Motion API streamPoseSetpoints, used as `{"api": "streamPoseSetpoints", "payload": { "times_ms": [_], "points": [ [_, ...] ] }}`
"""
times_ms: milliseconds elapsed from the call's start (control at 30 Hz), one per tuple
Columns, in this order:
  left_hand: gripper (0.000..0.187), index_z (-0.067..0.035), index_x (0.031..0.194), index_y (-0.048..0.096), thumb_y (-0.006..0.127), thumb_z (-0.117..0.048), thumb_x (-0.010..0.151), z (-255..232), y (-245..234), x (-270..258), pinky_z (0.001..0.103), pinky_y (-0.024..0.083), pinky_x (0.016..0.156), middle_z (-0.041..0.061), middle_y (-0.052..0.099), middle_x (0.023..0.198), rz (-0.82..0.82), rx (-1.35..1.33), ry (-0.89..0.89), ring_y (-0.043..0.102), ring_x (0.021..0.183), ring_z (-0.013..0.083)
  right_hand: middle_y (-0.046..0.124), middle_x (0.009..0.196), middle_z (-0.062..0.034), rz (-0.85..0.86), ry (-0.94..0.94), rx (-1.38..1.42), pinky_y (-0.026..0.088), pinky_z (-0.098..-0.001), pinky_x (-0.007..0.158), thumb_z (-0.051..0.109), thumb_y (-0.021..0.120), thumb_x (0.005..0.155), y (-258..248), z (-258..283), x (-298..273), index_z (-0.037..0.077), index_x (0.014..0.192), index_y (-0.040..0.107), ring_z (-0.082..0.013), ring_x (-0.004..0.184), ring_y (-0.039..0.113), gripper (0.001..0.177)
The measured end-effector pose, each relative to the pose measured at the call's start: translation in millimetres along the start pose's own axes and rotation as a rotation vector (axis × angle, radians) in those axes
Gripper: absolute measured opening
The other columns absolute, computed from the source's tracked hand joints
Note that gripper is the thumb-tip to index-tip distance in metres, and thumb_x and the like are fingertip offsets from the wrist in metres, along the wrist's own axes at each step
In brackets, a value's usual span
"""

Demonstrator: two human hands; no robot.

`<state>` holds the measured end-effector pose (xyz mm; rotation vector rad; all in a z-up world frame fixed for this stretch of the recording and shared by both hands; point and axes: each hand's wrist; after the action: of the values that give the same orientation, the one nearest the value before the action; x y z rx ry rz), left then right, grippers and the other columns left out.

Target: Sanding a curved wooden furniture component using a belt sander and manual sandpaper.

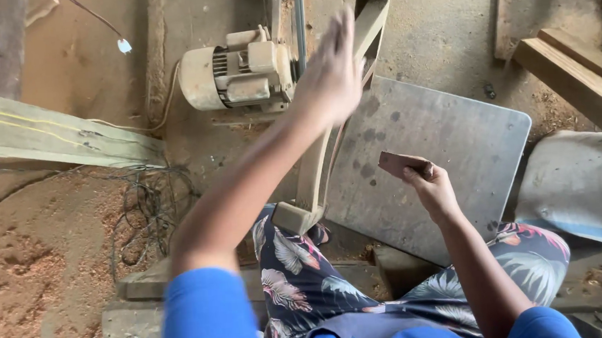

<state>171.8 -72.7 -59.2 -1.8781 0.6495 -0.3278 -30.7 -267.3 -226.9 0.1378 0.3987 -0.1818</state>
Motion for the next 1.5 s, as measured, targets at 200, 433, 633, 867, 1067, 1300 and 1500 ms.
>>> {"api": "streamPoseSetpoints", "payload": {
  "times_ms": [200, 433, 633, 867, 1067, 1300, 1500],
  "points": [
    [0.06, 0.005, 0.121, 0.058, 0.045, -0.049, 0.099, 11, 5, -17, 0.018, 0.037, 0.033, -0.002, 0.052, 0.066, 0.072, -0.83, -0.301, 0.044, 0.044, 0.0052, 0.072, 0.113, -0.0098, -0.008, -0.016, 0.05, 0.054, -0.0297, 0.092, 0.004, 0.061, 0.097, -6, -8, -16, -0.002, 0.125, 0.068, -0.0174, 0.099, 0.065, 0.029],
    [0.076, 0.009, 0.132, 0.052, 0.06, -0.051, 0.086, 18, -41, -136, 0.044, 0.061, 0.095, 0.028, 0.069, 0.125, 0.527, -0.928, -0.448, 0.073, 0.112, 0.0334, 0.069, 0.088, -0.0113, -0.201, -0.062, -0.099, 0.056, -0.0402, 0.086, 0.004, 0.071, 0.097, -26, -10, -24, 0.001, 0.112, 0.074, -0.0174, 0.085, 0.062, 0.016],
    [0.036, 0.002, 0.101, 0.07, 0.075, -0.032, 0.091, 32, 1, -47, 0.037, 0.065, 0.058, 0.018, 0.072, 0.084, 0.236, -1.147, -0.467, 0.076, 0.069, 0.0272, 0.069, 0.096, -0.0171, -0.198, -0.046, 0.049, 0.057, -0.0432, 0.087, 0.001, 0.069, 0.094, -23, 6, -34, -0.004, 0.119, 0.07, -0.0222, 0.09, 0.063, 0.026],
    [0.079, -0.023, 0.169, 0.01, 0.055, 0.005, 0.11, 11, -21, -56, 0.061, 0.014, 0.131, 0.026, -0.002, 0.171, -0.021, -0.488, 0.123, 0.008, 0.158, 0.0482, 0.072, 0.102, -0.0214, -0.037, -0.176, -0.052, 0.055, -0.0454, 0.089, 0.012, 0.07, 0.098, 4, 27, -13, -0.005, 0.112, 0.071, -0.0256, 0.097, 0.067, 0.022],
    [0.057, -0.008, 0.149, 0.051, 0.058, -0.009, 0.093, -32, -126, -191, 0.066, 0.04, 0.112, 0.028, 0.03, 0.164, 0.525, -0.423, -0.172, 0.032, 0.146, 0.0512, 0.069, 0.112, -0.0178, 0.13, -0.533, 0.154, 0.069, -0.0384, 0.084, -0.003, 0.074, 0.091, 37, 111, 13, 0.002, 0.116, 0.061, -0.0299, 0.101, 0.075, 0.029],
    [0.06, -0.004, 0.157, 0.04, 0.024, -0.047, 0.118, 0, -9, -194, 0.025, 0.044, 0.059, -0.003, 0.046, 0.07, -0.507, -0.415, 0.285, 0.031, 0.054, 0.008, 0.061, 0.117, -0.0157, -0.169, -0.798, 0.5, 0.053, -0.0421, 0.106, -0.001, 0.041, 0.092, 169, 126, 19, 0.004, 0.087, 0.058, -0.0289, 0.111, 0.061, 0.018],
    [0.075, 0.005, 0.15, 0.038, 0.038, -0.055, 0.105, -24, -6, -201, 0.046, 0.038, 0.118, 0.029, 0.047, 0.153, -0.374, -0.998, -0.085, 0.05, 0.142, 0.0369, 0.038, 0.159, -0.0301, 0.108, -0.796, 0.07, 0.038, -0.0391, 0.123, -0.013, 0.04, 0.082, 186, 85, -120, -0.007, 0.146, 0.045, -0.0398, 0.15, 0.042, 0.065]
  ]
}}
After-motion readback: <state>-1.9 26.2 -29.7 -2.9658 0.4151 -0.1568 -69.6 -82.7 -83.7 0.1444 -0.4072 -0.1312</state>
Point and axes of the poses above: each hand's wrist, its own x-axis towards the middle knuckle, its own y-axis out of the palm, z = x × y
